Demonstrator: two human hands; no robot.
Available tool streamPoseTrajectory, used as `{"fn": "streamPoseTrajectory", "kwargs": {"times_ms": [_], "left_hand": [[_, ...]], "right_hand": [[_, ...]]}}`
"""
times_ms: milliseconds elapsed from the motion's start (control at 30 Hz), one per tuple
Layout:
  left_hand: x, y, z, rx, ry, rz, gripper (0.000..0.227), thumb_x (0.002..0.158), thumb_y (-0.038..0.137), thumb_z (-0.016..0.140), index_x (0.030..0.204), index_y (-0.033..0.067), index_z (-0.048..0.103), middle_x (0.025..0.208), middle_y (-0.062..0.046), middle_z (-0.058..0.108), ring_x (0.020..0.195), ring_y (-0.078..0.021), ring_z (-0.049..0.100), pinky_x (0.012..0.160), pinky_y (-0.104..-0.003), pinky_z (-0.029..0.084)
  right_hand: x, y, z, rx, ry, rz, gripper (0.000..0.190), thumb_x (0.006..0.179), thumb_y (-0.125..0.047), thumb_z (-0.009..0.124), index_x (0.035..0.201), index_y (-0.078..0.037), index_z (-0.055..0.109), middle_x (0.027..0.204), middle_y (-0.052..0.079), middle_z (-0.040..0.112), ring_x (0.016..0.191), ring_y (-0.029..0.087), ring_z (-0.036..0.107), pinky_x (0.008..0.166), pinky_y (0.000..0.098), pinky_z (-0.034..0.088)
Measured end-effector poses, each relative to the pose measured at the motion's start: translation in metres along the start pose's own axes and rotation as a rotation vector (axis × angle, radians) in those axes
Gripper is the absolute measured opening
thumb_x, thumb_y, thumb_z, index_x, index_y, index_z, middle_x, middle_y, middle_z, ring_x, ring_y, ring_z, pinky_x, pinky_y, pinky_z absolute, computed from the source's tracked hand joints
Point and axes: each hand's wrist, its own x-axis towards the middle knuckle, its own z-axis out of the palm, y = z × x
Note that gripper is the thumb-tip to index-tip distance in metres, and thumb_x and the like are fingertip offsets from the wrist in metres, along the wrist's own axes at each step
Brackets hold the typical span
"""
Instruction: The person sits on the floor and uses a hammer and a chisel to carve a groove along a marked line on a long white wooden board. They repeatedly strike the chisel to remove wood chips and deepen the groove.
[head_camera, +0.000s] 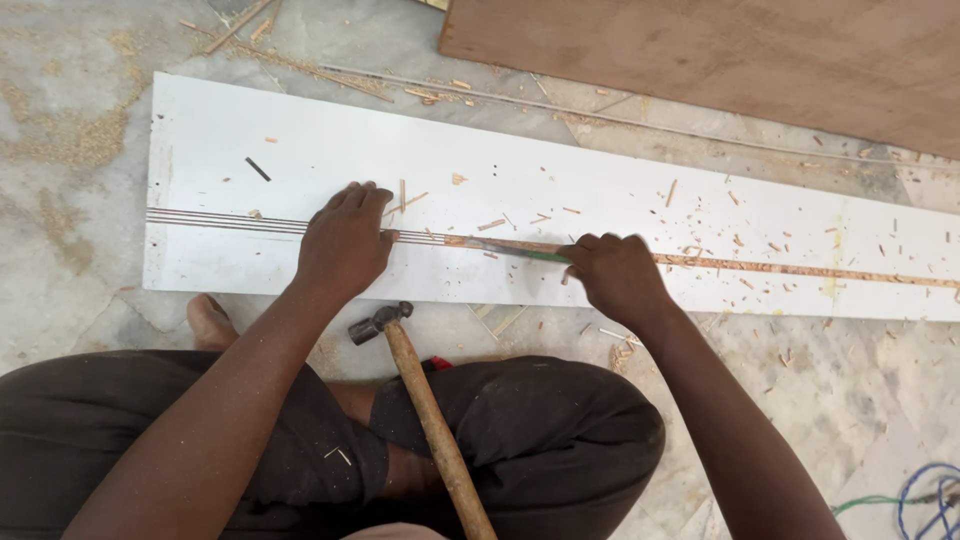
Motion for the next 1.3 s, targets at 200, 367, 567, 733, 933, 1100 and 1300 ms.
{"fn": "streamPoseTrajectory", "kwargs": {"times_ms": [200,367,567,733,933,1100,1300], "left_hand": [[-0.008,0.018,0.001,-0.063,-0.041,0.146,0.058,0.082,0.023,0.078,0.135,0.0108,0.057,0.15,-0.015,0.049,0.142,-0.0341,0.041,0.112,-0.049,0.038],[-0.011,0.023,0.002,-0.125,-0.062,0.166,0.074,0.082,0.019,0.077,0.149,0.0103,0.048,0.147,-0.012,0.052,0.141,-0.0311,0.042,0.113,-0.048,0.037],[-0.015,0.021,0.016,-0.007,0.056,0.286,0.049,0.081,0.018,0.078,0.126,0.0062,0.062,0.132,-0.011,0.059,0.126,-0.0299,0.052,0.106,-0.046,0.043],[-0.004,0.017,0.039,0.268,0.091,0.391,0.018,0.089,0.001,0.067,0.107,0.0053,0.07,0.12,-0.007,0.065,0.117,-0.0249,0.058,0.1,-0.041,0.048],[0.015,-0.001,0.009,-0.173,0.467,-0.112,0.031,0.098,0.009,0.071,0.127,0.0029,0.062,0.124,-0.016,0.062,0.115,-0.0334,0.057,0.097,-0.051,0.045],[0.013,0.013,0.004,-0.152,0.383,0.15,0.045,0.088,0.007,0.071,0.131,0.0032,0.058,0.139,-0.019,0.057,0.136,-0.0378,0.05,0.109,-0.049,0.042],[-0.006,0.141,0.084,-0.39,0.078,0.421,0.071,0.08,0.008,0.071,0.145,0.0003,0.046,0.144,-0.024,0.053,0.138,-0.0397,0.044,0.118,-0.052,0.02]], "right_hand": [[0.004,-0.047,0.006,0.425,-0.066,0.107,0.027,0.093,-0.023,0.068,0.118,-0.014,0.073,0.102,0.005,0.074,0.086,0.027,0.07,0.078,0.0426,0.055],[-0.011,-0.062,-0.038,0.26,0.21,0.074,0.024,0.09,-0.02,0.073,0.112,-0.011,0.075,0.094,0.006,0.074,0.085,0.028,0.069,0.074,0.0436,0.053],[-0.048,-0.049,-0.046,0.304,0.116,0.361,0.03,0.088,-0.027,0.075,0.113,-0.011,0.071,0.091,0.006,0.071,0.081,0.027,0.069,0.068,0.0429,0.055],[-0.069,-0.043,-0.019,0.223,0.125,0.332,0.026,0.085,-0.026,0.076,0.108,-0.014,0.072,0.087,0.005,0.071,0.082,0.027,0.069,0.067,0.0434,0.054],[-0.052,-0.049,-0.017,0.041,0.201,0.155,0.019,0.085,-0.023,0.076,0.102,-0.015,0.073,0.083,0.001,0.069,0.078,0.023,0.067,0.063,0.0414,0.05],[-0.03,-0.05,-0.033,-0.13,0.164,0.104,0.012,0.087,-0.022,0.074,0.097,-0.016,0.075,0.081,0.001,0.068,0.079,0.022,0.065,0.066,0.0413,0.048],[-0.026,-0.046,-0.043,-0.236,0.292,0.047,0.012,0.084,-0.018,0.073,0.096,-0.017,0.077,0.079,0.0,0.068,0.081,0.022,0.064,0.076,0.0423,0.047]]}}
